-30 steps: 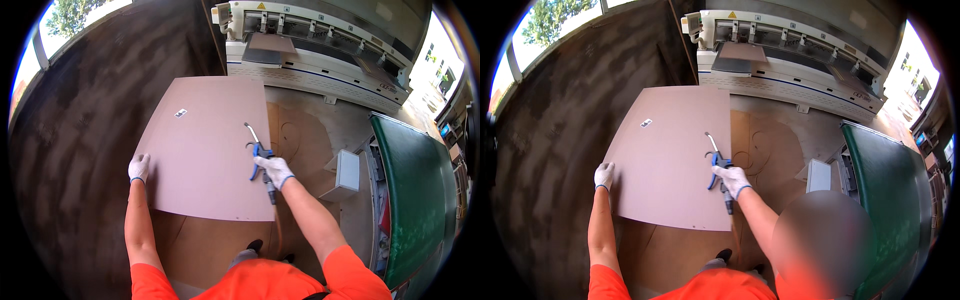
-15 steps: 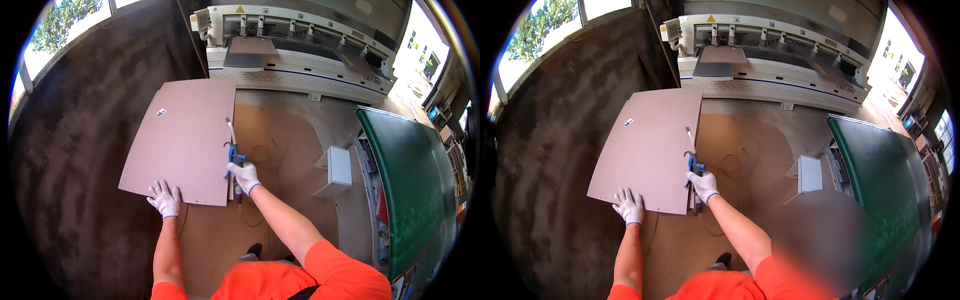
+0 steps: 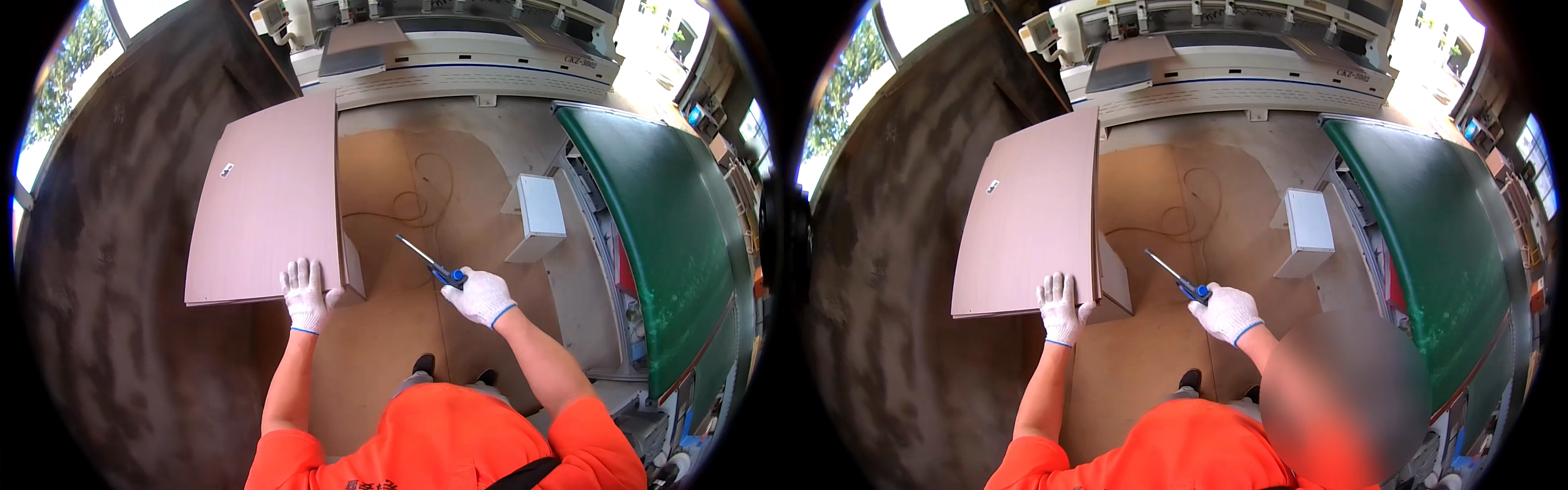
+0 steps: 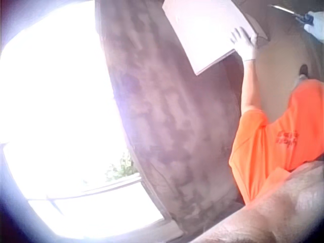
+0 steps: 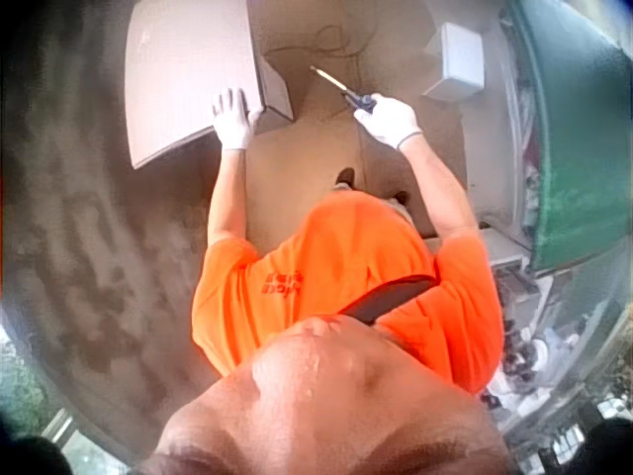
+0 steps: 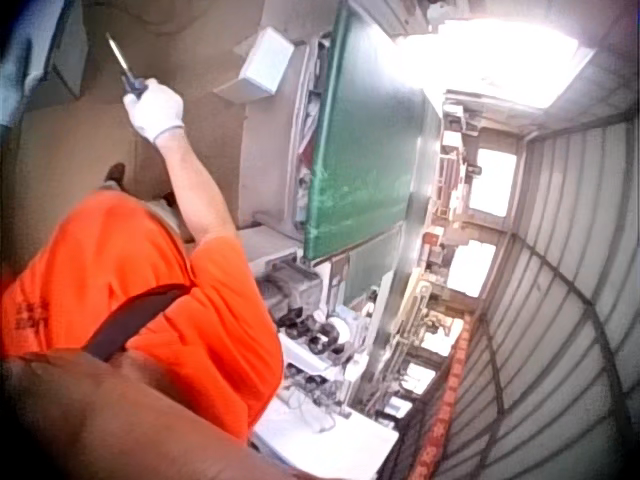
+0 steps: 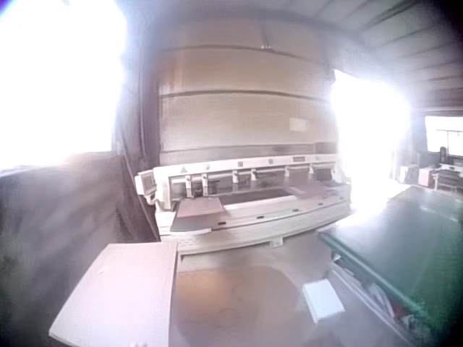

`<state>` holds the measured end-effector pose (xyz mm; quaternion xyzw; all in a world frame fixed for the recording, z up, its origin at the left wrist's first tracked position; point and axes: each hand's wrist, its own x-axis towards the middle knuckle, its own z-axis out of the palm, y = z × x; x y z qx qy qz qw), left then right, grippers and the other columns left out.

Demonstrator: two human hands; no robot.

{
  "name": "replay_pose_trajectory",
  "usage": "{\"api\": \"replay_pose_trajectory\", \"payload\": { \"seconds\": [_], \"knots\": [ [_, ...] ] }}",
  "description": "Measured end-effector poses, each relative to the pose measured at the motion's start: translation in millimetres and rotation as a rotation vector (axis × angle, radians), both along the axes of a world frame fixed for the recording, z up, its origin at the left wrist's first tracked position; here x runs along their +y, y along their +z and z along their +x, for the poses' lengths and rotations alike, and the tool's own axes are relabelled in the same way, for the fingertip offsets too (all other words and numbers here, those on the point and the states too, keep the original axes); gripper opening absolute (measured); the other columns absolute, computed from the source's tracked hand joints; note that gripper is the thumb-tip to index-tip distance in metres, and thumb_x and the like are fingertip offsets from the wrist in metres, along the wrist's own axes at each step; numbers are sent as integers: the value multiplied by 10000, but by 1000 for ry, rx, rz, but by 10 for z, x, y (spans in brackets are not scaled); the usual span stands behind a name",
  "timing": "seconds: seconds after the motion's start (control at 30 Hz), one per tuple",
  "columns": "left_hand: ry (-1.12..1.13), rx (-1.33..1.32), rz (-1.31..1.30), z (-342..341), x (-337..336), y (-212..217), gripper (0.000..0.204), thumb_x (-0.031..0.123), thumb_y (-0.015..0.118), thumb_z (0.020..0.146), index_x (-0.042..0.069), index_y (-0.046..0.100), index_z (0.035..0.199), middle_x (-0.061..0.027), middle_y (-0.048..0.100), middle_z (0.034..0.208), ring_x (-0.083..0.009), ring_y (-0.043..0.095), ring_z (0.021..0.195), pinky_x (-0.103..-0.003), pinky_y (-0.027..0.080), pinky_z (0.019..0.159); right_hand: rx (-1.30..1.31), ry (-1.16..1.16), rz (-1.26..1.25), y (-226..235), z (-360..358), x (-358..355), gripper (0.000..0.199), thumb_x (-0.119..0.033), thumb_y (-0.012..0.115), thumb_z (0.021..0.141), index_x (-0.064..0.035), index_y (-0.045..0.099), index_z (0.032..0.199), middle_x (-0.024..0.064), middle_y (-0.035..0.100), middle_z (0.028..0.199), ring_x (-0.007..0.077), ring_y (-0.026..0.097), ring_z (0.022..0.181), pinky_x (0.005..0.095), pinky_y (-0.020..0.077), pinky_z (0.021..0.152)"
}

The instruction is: The person operates a pneumatic tool on a large brown panel at a machine station, then moves the panel to a stack. The person repeats this process for multiple panels, handling them one at a time and stacking them in a pile within a workshop.

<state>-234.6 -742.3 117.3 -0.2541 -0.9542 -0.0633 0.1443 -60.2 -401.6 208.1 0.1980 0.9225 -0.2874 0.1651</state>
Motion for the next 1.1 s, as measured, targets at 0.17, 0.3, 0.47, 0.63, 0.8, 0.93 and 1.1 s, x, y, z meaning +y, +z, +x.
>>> {"api": "replay_pose_trajectory", "payload": {
  "seconds": [0.17, 0.3, 0.47, 0.63, 0.8, 0.93, 1.1],
  "knots": [
    [98, 63, -2, -172, 86, -163, 812, 563, 691, 881, 71, 523, 1504, -204, 456, 1588, -442, 342, 1491, -607, 194, 1240, -205, 94, -538, 38, 1050, 219, 408, -469, 725, 884, -92, 721, 1041, 82, 681, 789, 215, 636, 711, 368, 520, 716],
    [188, 7, -10, -312, -137, -76, 782, 548, 651, 931, 18, 518, 1490, -244, 459, 1577, -439, 359, 1488, -591, 226, 1231, -117, -260, -794, -184, 2162, 675, 269, -326, 758, 902, -68, 707, 960, 9, 604, 688, 116, 533, 607, 300, 428, 585],
    [85, 209, 76, -393, 698, -380, 627, 488, 646, 971, -29, 598, 1323, -249, 555, 1446, -458, 462, 1374, -556, 316, 1195, 128, -511, -1189, -671, 3119, 814, 203, -236, 784, 920, -58, 741, 1008, -20, 648, 803, 88, 591, 730, 280, 475, 686],
    [-321, -643, 649, 512, 2869, -987, 360, 269, 723, 947, -7, 748, 1176, -172, 763, 1147, -288, 715, 1077, -407, 540, 991, 84, -402, -868, -738, 3339, 864, 393, -332, 767, 926, -28, 739, 1174, 33, 710, 956, 132, 618, 868, 304, 508, 819],
    [-658, -1277, 698, 1952, 5066, -857, 357, 260, 728, 976, -48, 754, 1155, -110, 771, 1032, -173, 699, 987, -318, 541, 893, 98, -458, -609, -455, 3660, 840, 426, -401, 731, 923, -49, 734, 1163, 124, 748, 1005, 239, 654, 898, 357, 514, 879],
    [-873, -1539, 522, 2989, 6035, -493, 358, 281, 704, 983, -30, 744, 1156, -84, 766, 1010, -170, 705, 899, -311, 548, 827, 218, -810, -640, -704, 4195, 706, 409, -399, 762, 892, -40, 740, 1085, 113, 741, 941, 211, 647, 880, 350, 515, 868],
    [-995, -1430, 330, 3480, 6979, -722, 317, 242, 732, 962, -16, 761, 1143, -68, 761, 982, -140, 678, 887, -289, 533, 814, 629, -1546, -843, -902, 4818, 476, 260, -290, 795, 909, -39, 739, 944, -17, 672, 793, 99, 577, 723, 285, 473, 684]
  ]
}}
